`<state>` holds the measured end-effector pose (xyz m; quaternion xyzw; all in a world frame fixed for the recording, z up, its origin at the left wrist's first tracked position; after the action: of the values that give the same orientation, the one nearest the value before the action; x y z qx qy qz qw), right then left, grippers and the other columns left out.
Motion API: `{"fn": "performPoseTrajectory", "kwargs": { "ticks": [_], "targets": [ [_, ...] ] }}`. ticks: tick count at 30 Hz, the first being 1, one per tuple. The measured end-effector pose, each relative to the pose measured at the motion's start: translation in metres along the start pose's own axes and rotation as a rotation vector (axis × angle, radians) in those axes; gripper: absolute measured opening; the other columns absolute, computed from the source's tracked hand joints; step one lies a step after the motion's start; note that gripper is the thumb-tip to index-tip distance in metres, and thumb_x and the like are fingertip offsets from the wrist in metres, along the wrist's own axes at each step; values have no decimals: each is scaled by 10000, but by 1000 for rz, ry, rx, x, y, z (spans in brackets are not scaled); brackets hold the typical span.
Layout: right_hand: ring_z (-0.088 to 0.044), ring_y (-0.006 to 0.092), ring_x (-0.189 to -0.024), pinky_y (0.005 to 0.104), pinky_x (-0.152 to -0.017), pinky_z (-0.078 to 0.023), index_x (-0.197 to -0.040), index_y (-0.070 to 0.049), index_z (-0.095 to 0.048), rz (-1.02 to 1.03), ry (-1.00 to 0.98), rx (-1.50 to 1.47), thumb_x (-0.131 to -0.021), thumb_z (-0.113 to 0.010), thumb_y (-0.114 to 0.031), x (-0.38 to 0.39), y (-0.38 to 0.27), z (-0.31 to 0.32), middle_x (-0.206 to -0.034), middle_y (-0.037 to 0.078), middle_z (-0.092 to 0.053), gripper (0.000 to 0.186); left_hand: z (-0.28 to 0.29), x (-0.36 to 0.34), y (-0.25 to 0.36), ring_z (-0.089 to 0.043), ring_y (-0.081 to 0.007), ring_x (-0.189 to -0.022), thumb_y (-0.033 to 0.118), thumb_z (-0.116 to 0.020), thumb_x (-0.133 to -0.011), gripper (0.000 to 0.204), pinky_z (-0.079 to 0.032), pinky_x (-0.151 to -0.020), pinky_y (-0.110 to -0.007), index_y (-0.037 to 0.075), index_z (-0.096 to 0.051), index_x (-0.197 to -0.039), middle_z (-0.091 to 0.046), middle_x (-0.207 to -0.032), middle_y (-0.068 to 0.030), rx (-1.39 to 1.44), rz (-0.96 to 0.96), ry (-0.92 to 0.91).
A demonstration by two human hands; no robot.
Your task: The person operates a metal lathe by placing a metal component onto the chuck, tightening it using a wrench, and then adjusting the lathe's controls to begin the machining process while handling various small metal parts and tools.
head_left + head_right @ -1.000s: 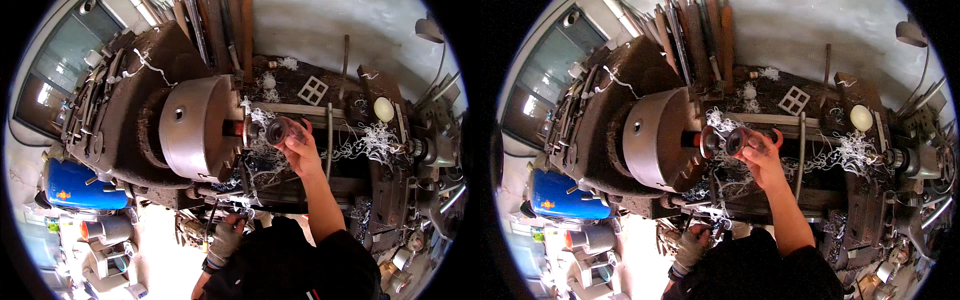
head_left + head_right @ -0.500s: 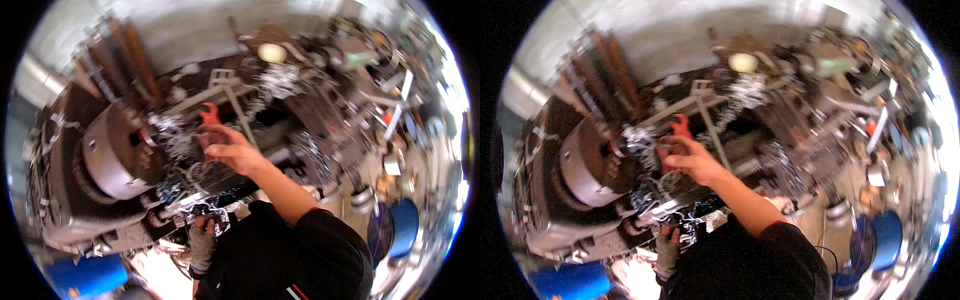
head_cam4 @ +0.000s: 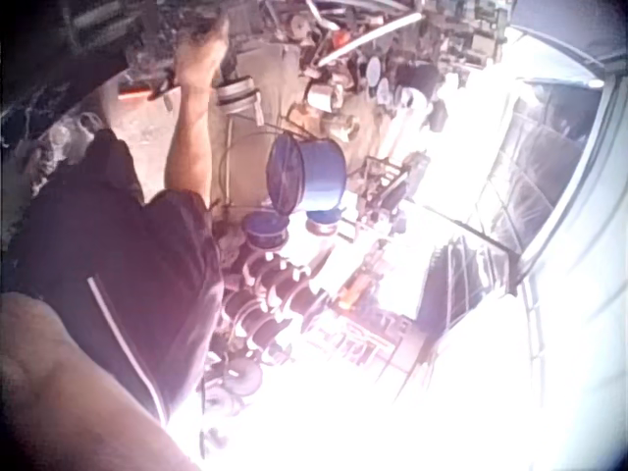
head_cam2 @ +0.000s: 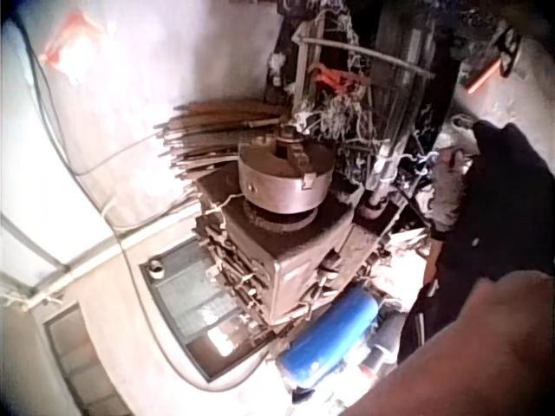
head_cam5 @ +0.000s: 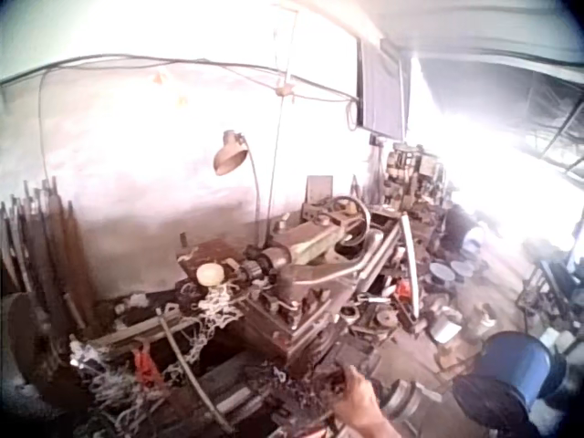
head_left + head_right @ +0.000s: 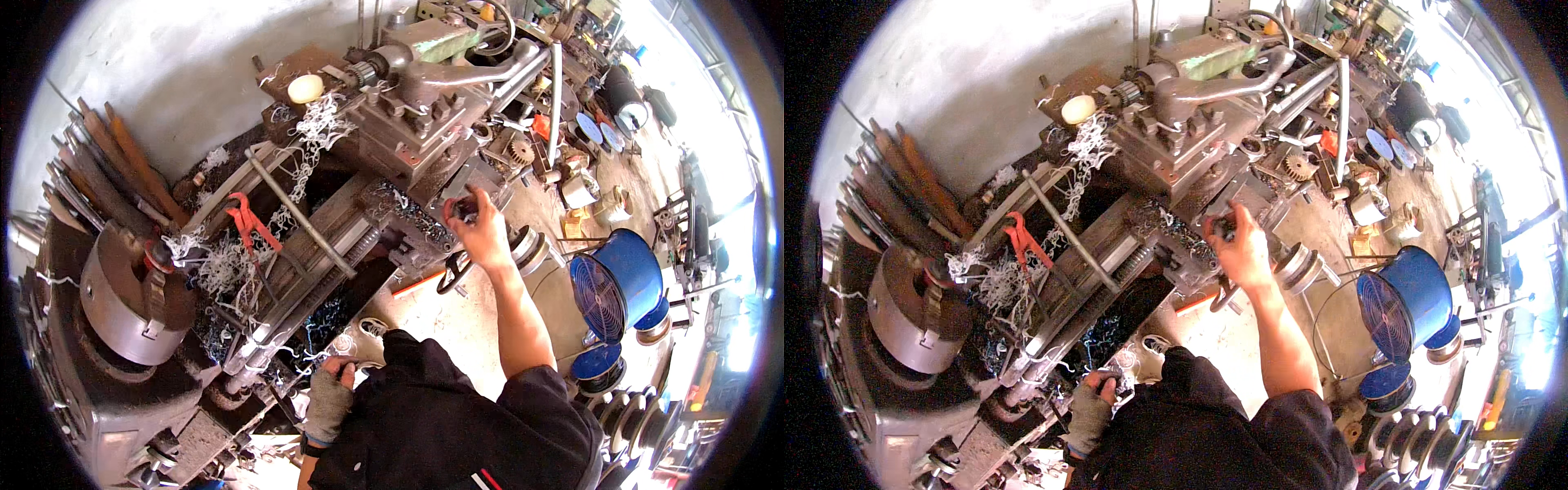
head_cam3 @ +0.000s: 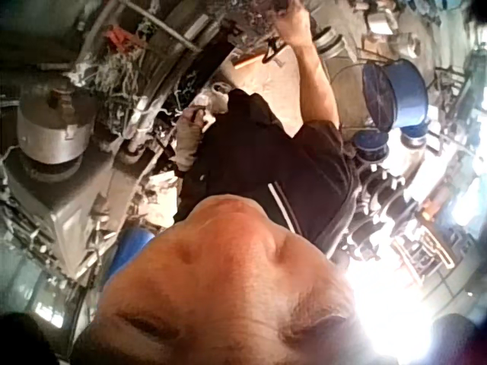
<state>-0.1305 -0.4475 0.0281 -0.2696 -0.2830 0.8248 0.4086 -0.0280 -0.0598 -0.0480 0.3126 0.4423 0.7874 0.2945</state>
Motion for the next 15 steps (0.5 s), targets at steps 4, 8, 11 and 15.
{"fn": "performPoseTrajectory", "kwargs": {
  "ticks": [4,8,11,15],
  "targets": [
    [-597,419,-1102,487,-971,-480,-1372,2,-491,42,159,296,-756,-739,-84,-34,42,2,-1142,230,-634,669,7,-18,13,-664,-277,-886,139,-590,-972,164,-516,-796,-371,10,-678,-1024,-677,-949,-142,37,24,1],
    [-579,434,-1108,479,-994,-460,-1391,-3,-471,-11,106,360,-774,-718,-79,-61,55,-1,-1154,247,-618,670,4,-39,26,-664,-282,-897,131,-596,-967,162,-514,-801,-374,9,-685,-1027,-679,-959,-139,-3,9,-26],
    [-573,442,-1101,475,-994,-461,-1354,13,-508,9,88,331,-785,-699,-76,-64,69,-3,-1167,249,-616,607,1,-53,37,-667,-289,-906,130,-598,-964,164,-515,-808,-376,9,-689,-1027,-684,-968,-142,-1,-18,-40],
    [-573,433,-1108,491,-996,-459,-1298,18,-567,160,216,378,-781,-669,-54,-62,55,-15,-1165,247,-620,533,2,-55,37,-672,-294,-907,133,-613,-956,163,-518,-812,-373,8,-693,-1025,-687,-953,-152,30,57,-6]
  ]
}}
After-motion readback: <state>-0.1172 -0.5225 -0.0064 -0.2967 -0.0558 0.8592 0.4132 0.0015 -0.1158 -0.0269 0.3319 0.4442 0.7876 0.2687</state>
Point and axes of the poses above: each hand's wrist, its own x-axis away from the middle knuckle, its own z-axis out of the back of the hand, y = z × x, the point moved 4 cm from there along -x, towards the middle knuckle
